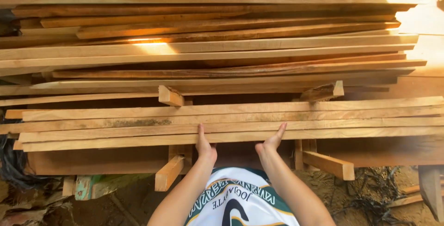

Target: The person arranges a stack of wooden planks on a wooden rack and secures them using black plastic straps. They wrap the straps around the wood and tie them tightly by hand to hold the planks in place.

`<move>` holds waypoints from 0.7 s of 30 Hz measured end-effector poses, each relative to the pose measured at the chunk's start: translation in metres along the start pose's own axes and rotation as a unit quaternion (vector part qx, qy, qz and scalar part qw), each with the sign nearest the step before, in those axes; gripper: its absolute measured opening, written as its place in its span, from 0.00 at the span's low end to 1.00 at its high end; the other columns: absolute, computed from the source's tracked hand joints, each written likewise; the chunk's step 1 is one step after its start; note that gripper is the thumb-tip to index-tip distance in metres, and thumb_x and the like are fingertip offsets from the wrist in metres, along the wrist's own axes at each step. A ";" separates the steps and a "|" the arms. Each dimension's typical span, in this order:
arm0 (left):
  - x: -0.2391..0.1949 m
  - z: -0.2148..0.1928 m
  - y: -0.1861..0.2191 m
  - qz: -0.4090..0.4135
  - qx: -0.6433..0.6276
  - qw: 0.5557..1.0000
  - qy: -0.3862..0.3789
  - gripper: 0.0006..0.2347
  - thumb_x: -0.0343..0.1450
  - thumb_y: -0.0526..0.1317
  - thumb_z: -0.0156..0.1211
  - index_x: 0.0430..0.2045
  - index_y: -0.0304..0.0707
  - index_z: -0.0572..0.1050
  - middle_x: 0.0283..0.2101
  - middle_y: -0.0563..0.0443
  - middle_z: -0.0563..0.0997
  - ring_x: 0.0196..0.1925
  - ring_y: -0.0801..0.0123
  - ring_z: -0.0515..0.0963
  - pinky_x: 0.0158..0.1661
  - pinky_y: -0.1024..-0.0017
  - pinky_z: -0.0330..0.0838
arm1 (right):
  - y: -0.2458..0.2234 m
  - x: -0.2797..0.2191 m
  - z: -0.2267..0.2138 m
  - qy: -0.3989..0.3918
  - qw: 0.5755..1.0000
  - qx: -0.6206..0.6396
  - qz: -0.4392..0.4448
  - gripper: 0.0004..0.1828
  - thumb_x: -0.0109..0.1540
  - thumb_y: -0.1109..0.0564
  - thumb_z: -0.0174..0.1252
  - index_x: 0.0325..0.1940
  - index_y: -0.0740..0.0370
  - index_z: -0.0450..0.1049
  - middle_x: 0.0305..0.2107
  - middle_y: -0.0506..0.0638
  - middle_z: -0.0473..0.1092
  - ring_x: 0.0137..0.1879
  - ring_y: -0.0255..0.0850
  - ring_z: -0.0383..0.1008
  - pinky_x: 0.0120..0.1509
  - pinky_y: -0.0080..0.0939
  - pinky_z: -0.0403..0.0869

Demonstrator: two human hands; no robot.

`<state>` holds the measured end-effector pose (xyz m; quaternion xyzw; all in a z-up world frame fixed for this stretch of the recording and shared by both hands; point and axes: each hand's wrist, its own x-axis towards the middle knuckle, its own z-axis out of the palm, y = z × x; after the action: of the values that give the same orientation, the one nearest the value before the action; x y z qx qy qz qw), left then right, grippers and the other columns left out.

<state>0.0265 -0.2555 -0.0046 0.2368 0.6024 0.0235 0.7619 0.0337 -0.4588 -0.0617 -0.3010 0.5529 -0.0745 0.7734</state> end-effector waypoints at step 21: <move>0.017 -0.078 0.006 -0.062 0.425 0.880 -0.205 0.38 0.73 0.61 0.62 0.69 0.29 0.57 0.68 0.31 0.68 0.71 0.44 0.67 0.69 0.49 0.57 | -0.047 -0.027 -0.053 -0.232 0.788 -0.570 -0.015 0.33 0.65 0.32 0.59 0.39 0.69 0.81 0.31 0.64 0.81 0.44 0.52 0.84 0.52 0.51 0.79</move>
<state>-0.0395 -0.2186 -0.0303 0.4990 0.3982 -0.3312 0.6948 -0.0138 -0.5052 -0.0254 -0.7036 0.2946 0.3151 0.5647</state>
